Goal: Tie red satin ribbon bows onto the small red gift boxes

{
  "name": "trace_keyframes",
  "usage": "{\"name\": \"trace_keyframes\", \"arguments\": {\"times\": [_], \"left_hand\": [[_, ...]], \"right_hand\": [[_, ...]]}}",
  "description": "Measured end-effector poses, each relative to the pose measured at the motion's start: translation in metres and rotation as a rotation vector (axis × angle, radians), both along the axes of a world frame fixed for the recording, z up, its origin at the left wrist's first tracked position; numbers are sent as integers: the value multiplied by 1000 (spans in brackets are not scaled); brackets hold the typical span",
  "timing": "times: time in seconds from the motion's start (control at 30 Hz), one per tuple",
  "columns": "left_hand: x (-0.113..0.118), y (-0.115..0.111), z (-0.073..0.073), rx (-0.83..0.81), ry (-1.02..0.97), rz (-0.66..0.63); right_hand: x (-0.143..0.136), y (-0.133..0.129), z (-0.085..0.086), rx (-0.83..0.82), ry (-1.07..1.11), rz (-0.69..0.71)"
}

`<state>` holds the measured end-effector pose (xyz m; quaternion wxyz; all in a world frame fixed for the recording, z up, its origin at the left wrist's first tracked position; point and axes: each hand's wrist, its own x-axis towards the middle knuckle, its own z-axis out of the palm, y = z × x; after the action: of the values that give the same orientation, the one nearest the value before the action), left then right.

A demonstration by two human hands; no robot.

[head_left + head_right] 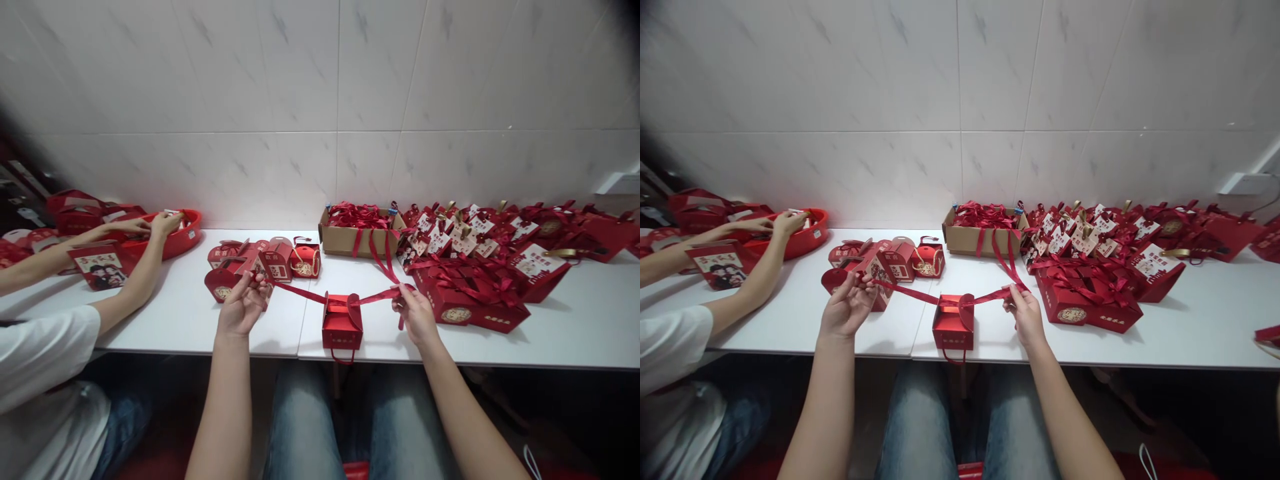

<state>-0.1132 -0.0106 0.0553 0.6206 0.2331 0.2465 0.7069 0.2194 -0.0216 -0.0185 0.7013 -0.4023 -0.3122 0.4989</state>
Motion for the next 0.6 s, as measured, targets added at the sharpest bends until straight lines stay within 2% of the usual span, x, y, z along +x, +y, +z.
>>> {"name": "trace_keyframes", "arguments": {"times": [0.23,0.4,0.6], "left_hand": [[18,5,37,48,263,-45],[42,6,61,135,421,-25],[65,8,84,267,490,-27]], "right_hand": [[8,7,41,162,-486,-122],[0,5,72,255,-622,-126],[-1,2,93,297,-807,-154]]}}
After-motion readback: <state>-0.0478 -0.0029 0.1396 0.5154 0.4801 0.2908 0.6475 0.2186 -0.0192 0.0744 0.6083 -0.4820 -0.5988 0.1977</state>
